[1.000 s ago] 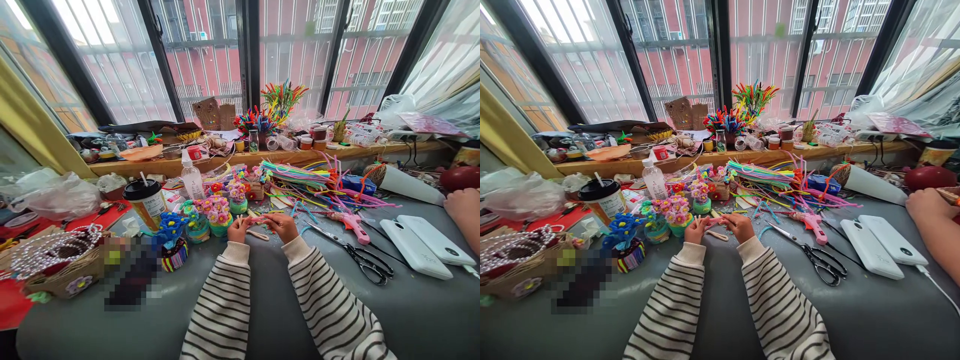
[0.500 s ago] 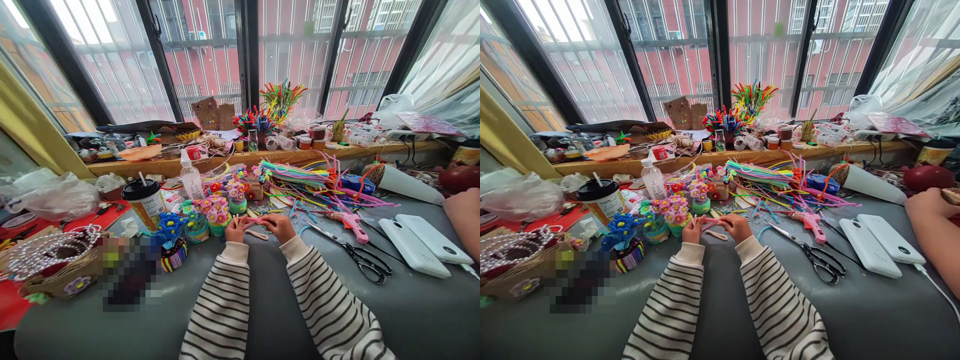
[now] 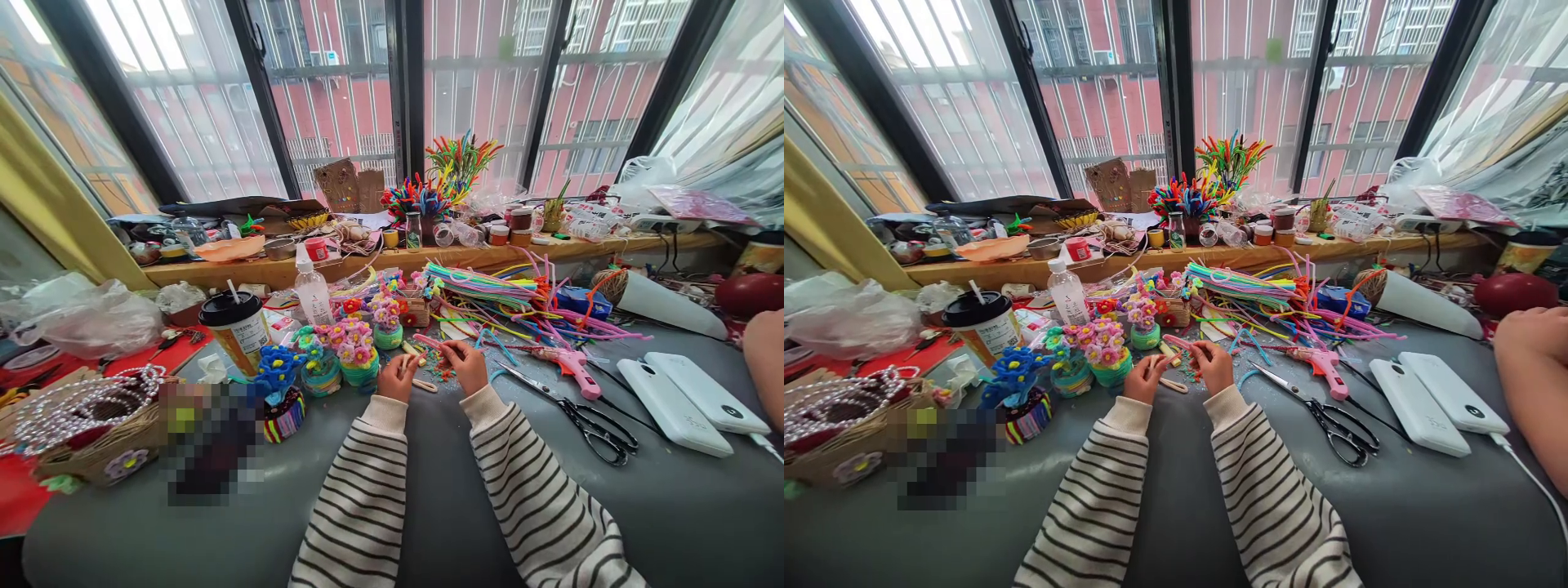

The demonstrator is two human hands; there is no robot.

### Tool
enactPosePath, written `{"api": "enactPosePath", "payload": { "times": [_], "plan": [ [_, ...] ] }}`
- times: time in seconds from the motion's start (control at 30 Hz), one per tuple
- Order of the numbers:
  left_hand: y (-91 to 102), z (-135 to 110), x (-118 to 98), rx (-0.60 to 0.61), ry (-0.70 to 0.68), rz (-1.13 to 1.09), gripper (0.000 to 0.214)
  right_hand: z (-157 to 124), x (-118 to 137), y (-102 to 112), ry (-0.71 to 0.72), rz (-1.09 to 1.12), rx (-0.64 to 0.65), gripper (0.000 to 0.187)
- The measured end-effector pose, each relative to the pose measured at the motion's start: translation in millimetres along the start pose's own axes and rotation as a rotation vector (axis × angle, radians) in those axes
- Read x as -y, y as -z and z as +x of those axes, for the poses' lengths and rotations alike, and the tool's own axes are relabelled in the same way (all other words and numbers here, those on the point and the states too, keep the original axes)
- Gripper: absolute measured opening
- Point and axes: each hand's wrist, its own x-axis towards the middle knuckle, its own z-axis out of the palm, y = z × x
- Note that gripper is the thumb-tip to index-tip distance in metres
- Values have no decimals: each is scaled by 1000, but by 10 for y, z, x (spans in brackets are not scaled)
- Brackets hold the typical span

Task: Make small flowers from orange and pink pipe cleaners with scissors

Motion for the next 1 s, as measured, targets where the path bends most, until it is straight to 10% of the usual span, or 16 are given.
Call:
{"api": "enactPosePath", "payload": {
  "times": [0.2,0.47,0.8,1.0],
  "plan": [
    [98,-96,-66,444,-193,725,20,12,-21,1,-15,19,-5,29],
    [57,-109,-56,427,-273,879,18,36,-7,17,-40,165,-45,31],
    [12,44,-28,101,-1,-87,21,15,70,8,-5,409,1,23],
    [3,109,-39,226,331,-480,37,2,53,11,0,327,172,16]
  ]
}}
